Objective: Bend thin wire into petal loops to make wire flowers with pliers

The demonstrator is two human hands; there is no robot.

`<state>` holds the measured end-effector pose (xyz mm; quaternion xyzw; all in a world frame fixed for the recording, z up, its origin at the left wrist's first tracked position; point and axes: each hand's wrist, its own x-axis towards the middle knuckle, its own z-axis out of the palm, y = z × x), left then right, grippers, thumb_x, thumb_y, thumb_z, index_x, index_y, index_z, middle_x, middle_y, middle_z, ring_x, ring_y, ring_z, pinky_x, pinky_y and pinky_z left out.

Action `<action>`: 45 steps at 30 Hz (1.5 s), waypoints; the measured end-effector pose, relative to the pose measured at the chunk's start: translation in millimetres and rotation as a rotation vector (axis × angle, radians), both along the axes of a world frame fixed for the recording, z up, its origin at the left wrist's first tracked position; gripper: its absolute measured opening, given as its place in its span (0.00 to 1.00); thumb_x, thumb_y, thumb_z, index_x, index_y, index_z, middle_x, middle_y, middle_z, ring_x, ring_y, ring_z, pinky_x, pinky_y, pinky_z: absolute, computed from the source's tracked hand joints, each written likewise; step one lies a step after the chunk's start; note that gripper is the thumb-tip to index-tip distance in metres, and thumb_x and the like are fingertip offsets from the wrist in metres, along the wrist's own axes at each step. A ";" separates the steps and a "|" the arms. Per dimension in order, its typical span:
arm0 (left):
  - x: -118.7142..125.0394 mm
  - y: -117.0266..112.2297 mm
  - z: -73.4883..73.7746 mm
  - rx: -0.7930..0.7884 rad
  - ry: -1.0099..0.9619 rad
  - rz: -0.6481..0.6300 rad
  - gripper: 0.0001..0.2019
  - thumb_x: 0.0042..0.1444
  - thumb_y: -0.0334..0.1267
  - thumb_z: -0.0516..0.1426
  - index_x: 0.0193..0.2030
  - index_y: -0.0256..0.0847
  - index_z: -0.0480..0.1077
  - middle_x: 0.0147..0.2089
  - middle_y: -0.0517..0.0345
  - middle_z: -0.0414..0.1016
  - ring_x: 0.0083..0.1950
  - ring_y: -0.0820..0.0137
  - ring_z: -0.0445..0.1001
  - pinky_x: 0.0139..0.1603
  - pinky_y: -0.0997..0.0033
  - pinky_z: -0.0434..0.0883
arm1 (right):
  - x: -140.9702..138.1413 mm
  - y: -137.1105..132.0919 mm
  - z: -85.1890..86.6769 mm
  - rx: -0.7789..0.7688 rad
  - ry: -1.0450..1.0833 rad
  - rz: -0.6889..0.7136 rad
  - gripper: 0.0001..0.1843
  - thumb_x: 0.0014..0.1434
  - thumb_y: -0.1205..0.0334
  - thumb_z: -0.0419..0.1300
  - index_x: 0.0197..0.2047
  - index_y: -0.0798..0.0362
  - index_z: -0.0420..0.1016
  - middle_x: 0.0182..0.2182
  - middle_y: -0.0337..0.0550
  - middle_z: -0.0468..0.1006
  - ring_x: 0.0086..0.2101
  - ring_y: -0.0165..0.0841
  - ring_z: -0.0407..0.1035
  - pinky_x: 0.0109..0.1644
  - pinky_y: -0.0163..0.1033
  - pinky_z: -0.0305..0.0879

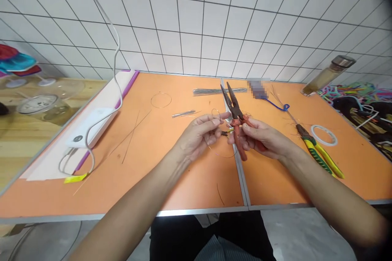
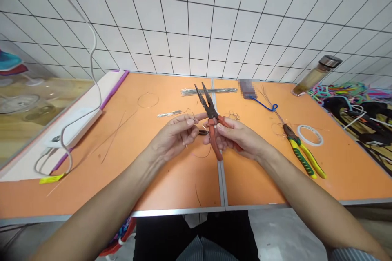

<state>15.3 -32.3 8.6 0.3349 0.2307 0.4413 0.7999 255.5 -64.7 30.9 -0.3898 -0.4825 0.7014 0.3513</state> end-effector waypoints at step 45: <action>-4.4 10.1 3.4 -0.190 0.222 0.222 0.07 0.59 0.29 0.68 0.29 0.33 0.77 0.31 0.54 0.81 0.21 0.80 0.68 0.19 0.78 0.64 | -1.5 1.1 0.7 0.117 -0.287 0.019 0.23 0.73 0.38 0.68 0.44 0.51 0.82 0.36 0.44 0.82 0.20 0.28 0.63 0.26 0.43 0.50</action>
